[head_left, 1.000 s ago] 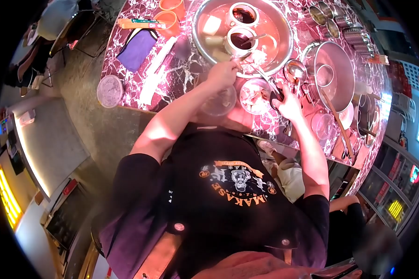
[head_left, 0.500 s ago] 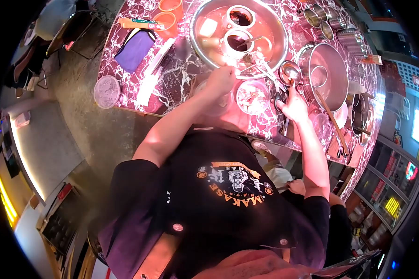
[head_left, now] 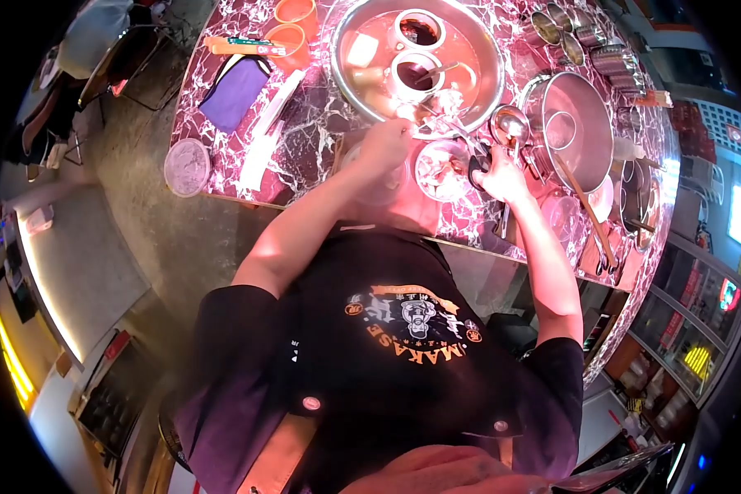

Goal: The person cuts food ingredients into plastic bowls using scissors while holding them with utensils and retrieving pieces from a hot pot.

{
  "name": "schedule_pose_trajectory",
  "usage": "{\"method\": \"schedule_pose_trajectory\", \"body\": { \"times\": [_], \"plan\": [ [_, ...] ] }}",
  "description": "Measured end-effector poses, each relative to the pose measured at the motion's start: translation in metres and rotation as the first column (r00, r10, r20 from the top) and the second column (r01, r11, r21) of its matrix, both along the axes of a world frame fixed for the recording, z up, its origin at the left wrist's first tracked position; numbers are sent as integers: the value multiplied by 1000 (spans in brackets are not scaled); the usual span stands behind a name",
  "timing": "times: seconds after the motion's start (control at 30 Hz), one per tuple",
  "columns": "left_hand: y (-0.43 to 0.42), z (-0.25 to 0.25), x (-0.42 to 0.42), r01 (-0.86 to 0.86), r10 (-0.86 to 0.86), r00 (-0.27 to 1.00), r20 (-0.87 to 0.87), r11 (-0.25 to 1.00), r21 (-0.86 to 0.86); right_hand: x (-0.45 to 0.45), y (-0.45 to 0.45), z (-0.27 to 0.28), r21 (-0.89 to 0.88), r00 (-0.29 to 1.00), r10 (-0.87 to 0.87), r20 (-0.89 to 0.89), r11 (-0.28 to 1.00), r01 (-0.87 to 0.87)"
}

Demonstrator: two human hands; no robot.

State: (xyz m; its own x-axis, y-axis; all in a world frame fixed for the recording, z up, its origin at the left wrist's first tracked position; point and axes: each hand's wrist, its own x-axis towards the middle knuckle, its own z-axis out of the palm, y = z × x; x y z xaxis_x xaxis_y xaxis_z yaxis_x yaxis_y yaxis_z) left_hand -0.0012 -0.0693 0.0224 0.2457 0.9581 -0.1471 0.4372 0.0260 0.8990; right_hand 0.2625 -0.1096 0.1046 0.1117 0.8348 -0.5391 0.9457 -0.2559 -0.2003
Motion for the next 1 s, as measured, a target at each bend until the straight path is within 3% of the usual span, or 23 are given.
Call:
{"method": "schedule_pose_trajectory", "body": {
  "times": [0.23, 0.6, 0.63, 0.77, 1.0],
  "plan": [
    [1, -1, 2, 14, -14, 1000, -2, 1000, -1, 12, -2, -3, 52, 970, 104, 220, 992, -118],
    [-3, -17, 1, -43, 46, 998, 52, 997, -61, 41, -9, 8, -27, 881, 357, 309, 930, -367],
    [-3, -18, 0, -66, 71, 995, 67, 995, -69, 46, -13, 7, 69, 878, 359, 317, 914, -399],
    [-2, -21, -4, -60, 71, 994, 82, 990, -124, 43, -11, 31, 16, 911, 248, 329, 963, -268],
    [-9, -28, 6, -8, 27, 991, 129, 990, -144, 13, 7, 11, 4, 926, 226, 302, 971, -238]
  ]
}}
